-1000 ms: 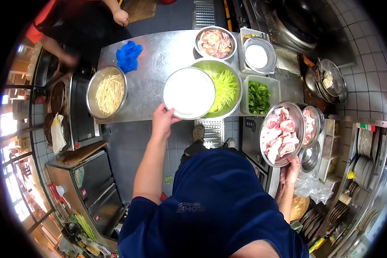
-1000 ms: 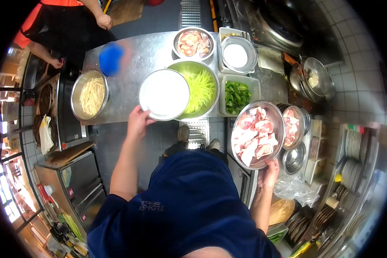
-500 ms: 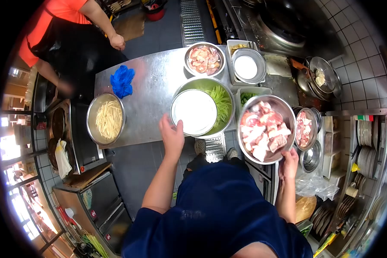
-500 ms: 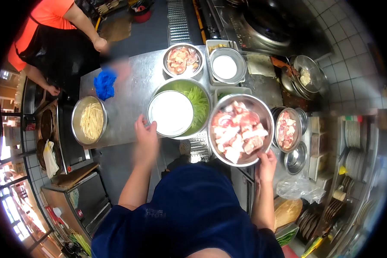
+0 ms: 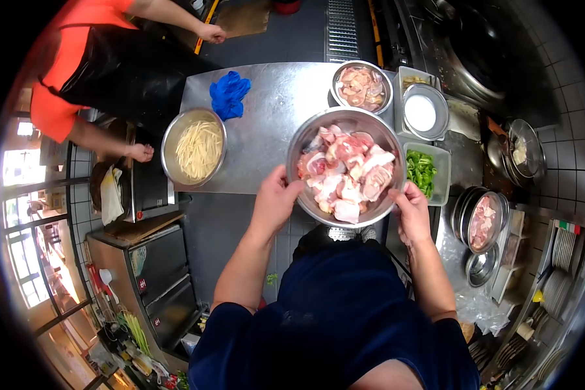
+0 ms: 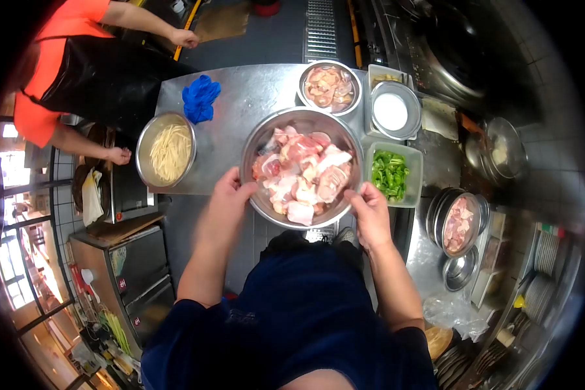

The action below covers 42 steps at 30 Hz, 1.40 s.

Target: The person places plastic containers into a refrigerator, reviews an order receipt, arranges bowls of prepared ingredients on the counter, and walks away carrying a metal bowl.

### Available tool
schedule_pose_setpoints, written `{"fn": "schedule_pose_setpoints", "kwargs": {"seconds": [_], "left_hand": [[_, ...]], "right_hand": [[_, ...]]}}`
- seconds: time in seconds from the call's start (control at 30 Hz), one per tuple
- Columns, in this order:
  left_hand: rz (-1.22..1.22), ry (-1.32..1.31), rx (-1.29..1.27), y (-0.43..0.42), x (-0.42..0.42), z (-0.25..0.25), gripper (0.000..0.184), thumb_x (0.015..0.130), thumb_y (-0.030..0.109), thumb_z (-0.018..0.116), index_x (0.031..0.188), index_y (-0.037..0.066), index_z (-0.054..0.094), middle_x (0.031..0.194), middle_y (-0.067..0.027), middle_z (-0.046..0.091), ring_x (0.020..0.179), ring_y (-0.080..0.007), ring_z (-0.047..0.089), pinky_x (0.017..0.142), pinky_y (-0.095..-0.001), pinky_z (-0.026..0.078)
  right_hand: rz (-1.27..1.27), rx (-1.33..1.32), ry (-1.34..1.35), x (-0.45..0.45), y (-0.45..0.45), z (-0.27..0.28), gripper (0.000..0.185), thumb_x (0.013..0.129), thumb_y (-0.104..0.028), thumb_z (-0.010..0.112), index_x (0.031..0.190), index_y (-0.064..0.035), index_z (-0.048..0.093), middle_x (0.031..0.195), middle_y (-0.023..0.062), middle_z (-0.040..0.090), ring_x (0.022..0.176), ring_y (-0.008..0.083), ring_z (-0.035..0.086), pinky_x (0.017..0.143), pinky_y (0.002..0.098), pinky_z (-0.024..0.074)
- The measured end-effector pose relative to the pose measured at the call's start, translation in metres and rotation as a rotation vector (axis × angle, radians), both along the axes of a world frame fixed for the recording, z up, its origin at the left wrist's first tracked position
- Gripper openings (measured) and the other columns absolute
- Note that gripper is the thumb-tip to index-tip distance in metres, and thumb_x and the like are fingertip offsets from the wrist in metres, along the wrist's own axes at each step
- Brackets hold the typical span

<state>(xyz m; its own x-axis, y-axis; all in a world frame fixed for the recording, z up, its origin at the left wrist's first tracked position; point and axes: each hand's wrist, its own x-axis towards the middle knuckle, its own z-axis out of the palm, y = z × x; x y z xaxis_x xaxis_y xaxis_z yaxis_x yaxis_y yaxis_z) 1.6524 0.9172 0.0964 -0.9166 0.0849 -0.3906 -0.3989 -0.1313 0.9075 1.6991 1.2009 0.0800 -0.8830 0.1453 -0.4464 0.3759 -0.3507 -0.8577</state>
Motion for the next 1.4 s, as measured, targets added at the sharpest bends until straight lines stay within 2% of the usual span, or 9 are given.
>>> {"fn": "schedule_pose_setpoints", "kwargs": {"seconds": [0.1, 0.2, 0.4, 0.73, 0.9, 1.0, 1.17, 1.27, 1.4], "left_hand": [[0.106, 0.003, 0.111, -0.005, -0.006, -0.014, 0.018, 0.087, -0.001, 0.062, 0.104, -0.001, 0.061, 0.091, -0.0043, 0.067, 0.076, -0.0079, 0.061, 0.065, -0.0227, 0.048], [0.204, -0.006, 0.164, -0.011, -0.011, -0.018, 0.017, 0.087, -0.003, 0.059, 0.104, 0.000, 0.061, 0.093, -0.0046, 0.068, 0.077, -0.0078, 0.062, 0.066, -0.0224, 0.049], [0.398, 0.074, 0.128, -0.039, -0.061, -0.038, 0.014, 0.088, -0.001, 0.058, 0.099, 0.005, 0.061, 0.092, -0.0030, 0.067, 0.072, -0.0084, 0.063, 0.058, -0.0213, 0.051], [0.440, -0.068, 0.016, -0.065, -0.198, -0.204, 0.018, 0.092, 0.005, 0.063, 0.108, 0.002, 0.057, 0.106, -0.0161, 0.066, 0.092, -0.0298, 0.070, 0.067, -0.0454, 0.065], [0.456, -0.172, 0.094, -0.042, -0.198, -0.263, 0.045, 0.087, 0.021, 0.078, 0.116, -0.002, 0.052, 0.116, -0.0174, 0.061, 0.092, -0.0279, 0.067, 0.075, -0.0441, 0.060], [0.344, -0.194, 0.171, -0.043, -0.176, -0.256, 0.057, 0.092, 0.034, 0.072, 0.122, -0.007, 0.046, 0.115, -0.0195, 0.056, 0.088, -0.0283, 0.064, 0.078, -0.0412, 0.059], [0.664, -0.191, 0.292, -0.068, -0.083, -0.226, 0.057, 0.099, 0.031, 0.061, 0.130, -0.010, 0.037, 0.124, -0.0240, 0.045, 0.107, -0.0360, 0.057, 0.099, -0.0479, 0.052], [1.099, -0.188, 0.259, -0.130, -0.044, -0.223, 0.051, 0.100, 0.032, 0.058, 0.131, -0.006, 0.041, 0.126, -0.0203, 0.046, 0.114, -0.0354, 0.053, 0.103, -0.0475, 0.049], [1.192, 0.031, 0.192, -0.200, -0.040, -0.196, 0.044, 0.102, 0.021, 0.052, 0.137, -0.005, 0.046, 0.134, -0.0181, 0.054, 0.124, -0.0356, 0.053, 0.101, -0.0545, 0.047]], "right_hand": [[0.055, -0.053, -0.004, -0.015, -0.005, 0.008, 0.019, 0.096, -0.008, 0.066, 0.083, -0.0136, 0.053, 0.075, -0.0068, 0.055, 0.066, 0.0036, 0.051, 0.062, 0.0192, 0.0406], [0.029, -0.106, 0.095, -0.017, -0.006, 0.014, 0.008, 0.100, -0.014, 0.061, 0.105, -0.0086, 0.059, 0.108, 0.0041, 0.062, 0.094, 0.0117, 0.063, 0.084, 0.0276, 0.0540], [-0.106, 0.074, 0.097, 0.025, 0.052, -0.001, 0.016, 0.099, -0.013, 0.061, 0.113, -0.0050, 0.059, 0.137, 0.0188, 0.055, 0.119, 0.0305, 0.061, 0.096, 0.0397, 0.0544], [-0.446, 0.313, -0.295, 0.187, 0.114, -0.079, 0.022, 0.098, -0.023, 0.065, 0.108, -0.0038, 0.061, 0.121, 0.0122, 0.065, 0.103, 0.0211, 0.067, 0.088, 0.0357, 0.0569], [-0.488, 0.287, -0.389, 0.269, 0.119, -0.118, 0.018, 0.098, -0.021, 0.065, 0.106, -0.0057, 0.060, 0.103, 0.0062, 0.063, 0.090, 0.0169, 0.065, 0.077, 0.0306, 0.0558], [-0.399, 0.305, -0.505, 0.323, 0.123, -0.156, 0.020, 0.098, -0.023, 0.064, 0.107, -0.0069, 0.059, 0.102, 0.0052, 0.062, 0.094, 0.0167, 0.063, 0.081, 0.0328, 0.0549], [0.075, 0.617, -0.764, 0.348, 0.098, -0.181, 0.056, 0.099, -0.045, 0.058, 0.133, -0.0003, 0.054, 0.123, 0.0207, 0.063, 0.113, 0.0301, 0.061, 0.095, 0.0378, 0.0485], [0.189, 0.628, -0.737, 0.347, 0.101, -0.192, 0.057, 0.099, -0.047, 0.056, 0.134, -0.0012, 0.053, 0.125, 0.0218, 0.062, 0.114, 0.0302, 0.061, 0.095, 0.0379, 0.0480], [0.326, 0.661, -0.707, 0.342, 0.109, -0.197, 0.059, 0.100, -0.049, 0.054, 0.135, -0.0023, 0.053, 0.127, 0.0232, 0.062, 0.116, 0.0304, 0.060, 0.095, 0.0380, 0.0473]]}}
